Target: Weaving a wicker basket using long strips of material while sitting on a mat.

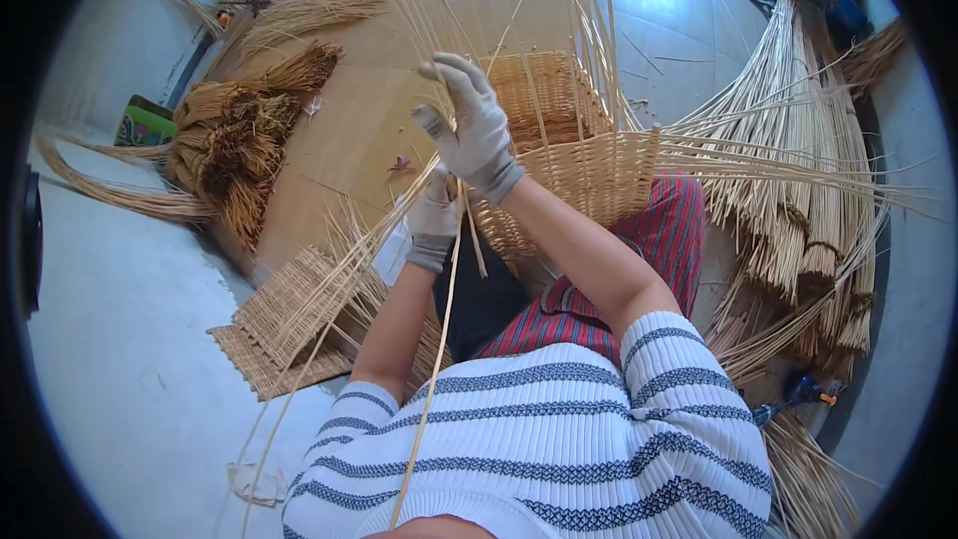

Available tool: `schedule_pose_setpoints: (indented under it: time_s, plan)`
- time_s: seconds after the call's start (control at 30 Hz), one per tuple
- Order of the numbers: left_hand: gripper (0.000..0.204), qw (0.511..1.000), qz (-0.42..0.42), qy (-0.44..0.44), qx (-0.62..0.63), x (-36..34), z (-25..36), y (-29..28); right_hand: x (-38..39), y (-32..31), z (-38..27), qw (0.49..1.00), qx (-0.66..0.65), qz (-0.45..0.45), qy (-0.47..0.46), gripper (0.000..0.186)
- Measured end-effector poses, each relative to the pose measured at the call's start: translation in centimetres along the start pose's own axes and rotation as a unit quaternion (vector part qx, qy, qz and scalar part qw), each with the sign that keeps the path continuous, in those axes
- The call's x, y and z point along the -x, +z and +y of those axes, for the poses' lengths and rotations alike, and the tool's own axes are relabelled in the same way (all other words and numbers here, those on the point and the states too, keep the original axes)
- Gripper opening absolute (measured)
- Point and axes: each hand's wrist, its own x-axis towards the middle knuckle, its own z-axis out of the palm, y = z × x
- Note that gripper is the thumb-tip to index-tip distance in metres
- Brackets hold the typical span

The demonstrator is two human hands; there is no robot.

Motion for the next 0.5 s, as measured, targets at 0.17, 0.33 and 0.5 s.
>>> schedule_pose_setpoints:
  time_s: [0.17,0.33,0.5]
  plan:
    - [0.062,0.993,0.073,0.086,-0.019,-0.5,0.2,0.1,3.5,-7.6,1.7,0.814,-0.504,0.015,0.287,0.02]
    - [0.022,0.997,0.021,0.073,-0.013,0.5,3.4,-0.1,9.4,-15.1,6.2,0.791,-0.391,0.069,0.466,0.022]
    - [0.091,0.986,-0.035,0.035,-0.158,0.5,6.5,1.6,4.1,-13.3,2.3,0.851,-0.183,0.041,0.491,0.021]
